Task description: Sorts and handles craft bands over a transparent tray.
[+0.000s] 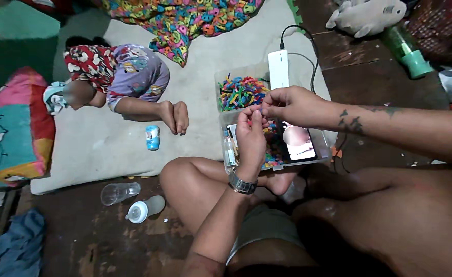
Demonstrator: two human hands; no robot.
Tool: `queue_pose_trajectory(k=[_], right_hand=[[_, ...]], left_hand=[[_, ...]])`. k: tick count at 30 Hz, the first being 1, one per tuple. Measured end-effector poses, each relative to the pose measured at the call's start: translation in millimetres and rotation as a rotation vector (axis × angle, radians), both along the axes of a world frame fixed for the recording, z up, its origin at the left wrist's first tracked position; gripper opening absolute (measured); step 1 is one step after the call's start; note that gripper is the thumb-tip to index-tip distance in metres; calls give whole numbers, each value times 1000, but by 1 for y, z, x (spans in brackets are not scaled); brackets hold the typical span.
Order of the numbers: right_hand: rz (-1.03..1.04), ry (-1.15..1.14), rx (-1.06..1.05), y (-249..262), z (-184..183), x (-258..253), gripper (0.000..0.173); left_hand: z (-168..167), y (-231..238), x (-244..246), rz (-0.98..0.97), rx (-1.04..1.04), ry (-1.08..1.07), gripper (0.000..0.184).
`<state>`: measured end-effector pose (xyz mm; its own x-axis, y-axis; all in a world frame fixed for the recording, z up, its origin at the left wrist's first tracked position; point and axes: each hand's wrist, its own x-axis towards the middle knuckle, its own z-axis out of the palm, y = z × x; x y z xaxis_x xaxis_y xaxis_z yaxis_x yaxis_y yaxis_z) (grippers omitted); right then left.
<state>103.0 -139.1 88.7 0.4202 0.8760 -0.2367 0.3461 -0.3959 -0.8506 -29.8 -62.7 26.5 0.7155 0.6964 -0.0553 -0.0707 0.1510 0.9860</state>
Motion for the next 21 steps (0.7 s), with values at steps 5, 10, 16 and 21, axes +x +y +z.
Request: queue_pose_trajectory(k=[5,10,16,21], right_hand=[[28,-103,72,-2,-9,-2,11],[213,-601,218,-7,-7,-2,9],[325,-793,240,-8,-1,2,8],[256,-755,226,-7,7,2,10]], left_hand=[[-2,1,2,39,-2,-18,16],[9,3,3,6,-315,-95,12],[11,3,2,23,-362,-131,7],[16,13,-2,-52,-305,-149,14]])
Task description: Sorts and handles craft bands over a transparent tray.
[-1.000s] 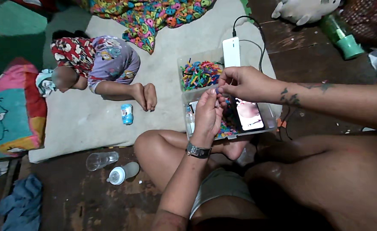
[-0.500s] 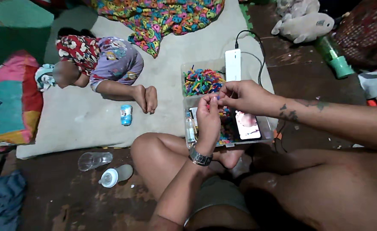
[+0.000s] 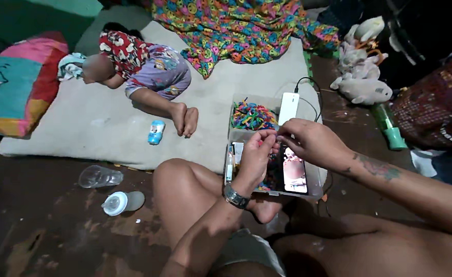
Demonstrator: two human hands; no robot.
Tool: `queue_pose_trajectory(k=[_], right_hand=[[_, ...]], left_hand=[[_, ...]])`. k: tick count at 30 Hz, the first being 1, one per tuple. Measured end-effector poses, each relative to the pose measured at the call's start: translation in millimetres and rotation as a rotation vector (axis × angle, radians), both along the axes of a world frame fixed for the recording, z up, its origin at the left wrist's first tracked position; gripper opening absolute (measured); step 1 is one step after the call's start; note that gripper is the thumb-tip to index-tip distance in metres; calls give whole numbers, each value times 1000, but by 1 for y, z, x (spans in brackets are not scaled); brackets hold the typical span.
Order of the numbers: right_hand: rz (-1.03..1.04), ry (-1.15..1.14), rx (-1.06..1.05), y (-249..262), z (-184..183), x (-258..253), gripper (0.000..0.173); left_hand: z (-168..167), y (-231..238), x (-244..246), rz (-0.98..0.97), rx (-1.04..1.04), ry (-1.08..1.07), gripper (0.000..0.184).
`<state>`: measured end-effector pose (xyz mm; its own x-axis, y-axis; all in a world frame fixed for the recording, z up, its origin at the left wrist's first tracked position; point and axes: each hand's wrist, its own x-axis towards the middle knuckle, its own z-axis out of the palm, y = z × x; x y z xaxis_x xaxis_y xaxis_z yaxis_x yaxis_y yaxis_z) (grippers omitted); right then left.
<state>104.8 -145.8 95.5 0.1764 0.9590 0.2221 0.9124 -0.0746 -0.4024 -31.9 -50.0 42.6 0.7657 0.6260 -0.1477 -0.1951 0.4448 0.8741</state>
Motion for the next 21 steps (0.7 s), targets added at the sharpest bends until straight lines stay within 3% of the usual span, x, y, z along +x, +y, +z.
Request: queue_pose_trajectory(k=[4,13,21], right_hand=[[-5,11,-7,2,8,-4,12],[63,-255,90,1,14,-9,17],[82,-290,88,-3,17,-7,16]], left_hand=[[5,0,0,10,4,-10,13],[10,-4,-2,29,-77,-47,11],[12,-9,-1,6,-153,-104,16]])
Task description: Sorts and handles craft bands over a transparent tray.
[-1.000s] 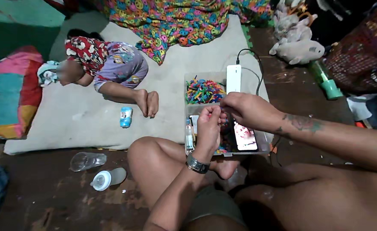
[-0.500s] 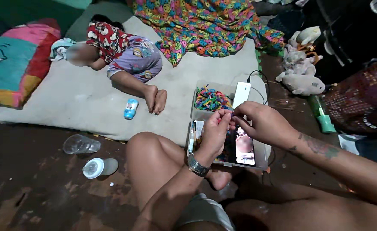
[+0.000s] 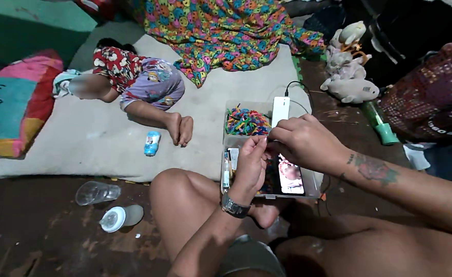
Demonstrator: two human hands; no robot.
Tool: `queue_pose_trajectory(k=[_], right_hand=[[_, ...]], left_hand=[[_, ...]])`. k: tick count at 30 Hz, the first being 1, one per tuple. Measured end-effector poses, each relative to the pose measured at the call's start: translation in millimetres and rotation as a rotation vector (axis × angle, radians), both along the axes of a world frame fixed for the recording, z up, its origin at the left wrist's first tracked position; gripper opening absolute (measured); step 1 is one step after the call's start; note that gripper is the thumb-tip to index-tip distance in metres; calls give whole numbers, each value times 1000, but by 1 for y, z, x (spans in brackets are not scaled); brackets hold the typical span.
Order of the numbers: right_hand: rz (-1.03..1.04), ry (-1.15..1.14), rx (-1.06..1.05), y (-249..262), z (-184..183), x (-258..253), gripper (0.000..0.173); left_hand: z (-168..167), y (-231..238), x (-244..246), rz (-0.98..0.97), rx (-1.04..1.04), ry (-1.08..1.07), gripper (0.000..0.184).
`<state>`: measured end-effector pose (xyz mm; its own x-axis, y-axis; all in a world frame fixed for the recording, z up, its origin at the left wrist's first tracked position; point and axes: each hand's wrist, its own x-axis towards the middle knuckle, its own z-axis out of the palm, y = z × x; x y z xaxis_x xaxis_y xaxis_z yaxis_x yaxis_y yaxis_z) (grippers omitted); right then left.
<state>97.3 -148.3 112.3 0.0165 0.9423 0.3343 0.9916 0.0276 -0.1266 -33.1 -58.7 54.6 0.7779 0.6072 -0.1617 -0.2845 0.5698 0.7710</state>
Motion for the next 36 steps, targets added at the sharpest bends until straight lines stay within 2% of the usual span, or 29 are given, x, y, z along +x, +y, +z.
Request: queue_pose_trajectory(k=[7,14,21,29,31,34,36], right_hand=[[-31,29,-10,1,-2,-4,14],[-81,332,13,4,-9,-7,11],[-68,434,44,4,-15,-2,7],[-75,467,91,4,-13,-4,7],[-64,475,118,5,-16,-4,8],[-74,491,139,5,-21,-4,9],[-93,509,101,5,-21,-4,8]], left_hand=[[-4,-4,4,40,75,8,17],[-3,-8,9,100,103,47,14],[6,-6,8,31,-237,30,21],[3,-4,6,22,-129,-68,18],[5,-3,6,-2,-230,-60,20],[10,1,7,-48,-489,-25,18],[6,2,6,-67,-467,-20,19]])
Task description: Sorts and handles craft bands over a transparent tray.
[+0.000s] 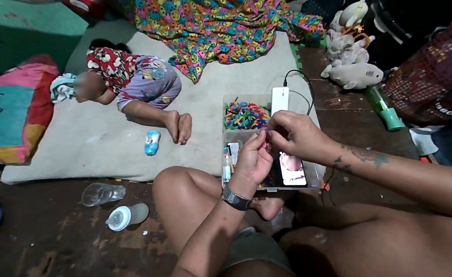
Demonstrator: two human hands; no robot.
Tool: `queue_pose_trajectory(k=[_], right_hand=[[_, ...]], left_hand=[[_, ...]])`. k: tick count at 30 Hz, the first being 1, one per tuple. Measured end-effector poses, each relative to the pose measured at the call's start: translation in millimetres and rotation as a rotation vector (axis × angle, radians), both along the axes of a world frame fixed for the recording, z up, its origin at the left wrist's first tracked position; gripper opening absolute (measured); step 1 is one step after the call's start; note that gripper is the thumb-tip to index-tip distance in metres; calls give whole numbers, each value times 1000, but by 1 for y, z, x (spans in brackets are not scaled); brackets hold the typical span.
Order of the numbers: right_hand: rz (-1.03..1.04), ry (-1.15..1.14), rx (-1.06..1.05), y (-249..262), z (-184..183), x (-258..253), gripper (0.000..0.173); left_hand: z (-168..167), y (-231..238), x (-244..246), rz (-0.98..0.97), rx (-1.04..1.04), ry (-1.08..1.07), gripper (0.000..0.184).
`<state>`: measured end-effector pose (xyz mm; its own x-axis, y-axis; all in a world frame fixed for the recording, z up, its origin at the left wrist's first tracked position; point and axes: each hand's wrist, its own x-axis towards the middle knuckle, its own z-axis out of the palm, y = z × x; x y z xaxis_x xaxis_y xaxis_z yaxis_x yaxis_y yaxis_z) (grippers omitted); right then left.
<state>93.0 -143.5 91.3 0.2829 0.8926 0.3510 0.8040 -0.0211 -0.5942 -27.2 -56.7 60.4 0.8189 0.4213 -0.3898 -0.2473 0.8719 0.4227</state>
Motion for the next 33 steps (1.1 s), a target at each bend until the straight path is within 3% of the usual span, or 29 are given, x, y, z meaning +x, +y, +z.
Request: queue_pose_trajectory(k=[3,6,9,18,23,29,33], right_hand=[[72,-65,-58,-2,5,2,23],[138,-247,-20,-3,7,3,16],[150,-307,14,-3,8,3,8],[133,-69,-96,-1,8,9,12],[192,-14,-99,-1,2,11,9],[150,5,45,-2,0,5,16],[220,-106,54,0,7,7,10]], left_hand=[[-4,0,-1,-12,210,29,20],[-3,2,-2,-3,306,51,23],[-4,3,-2,6,298,60,21],[-5,-4,-5,-83,272,64,16],[0,-5,-3,-110,101,72,23],[-3,7,-6,-51,310,34,21],[-4,9,-8,-76,279,44,21]])
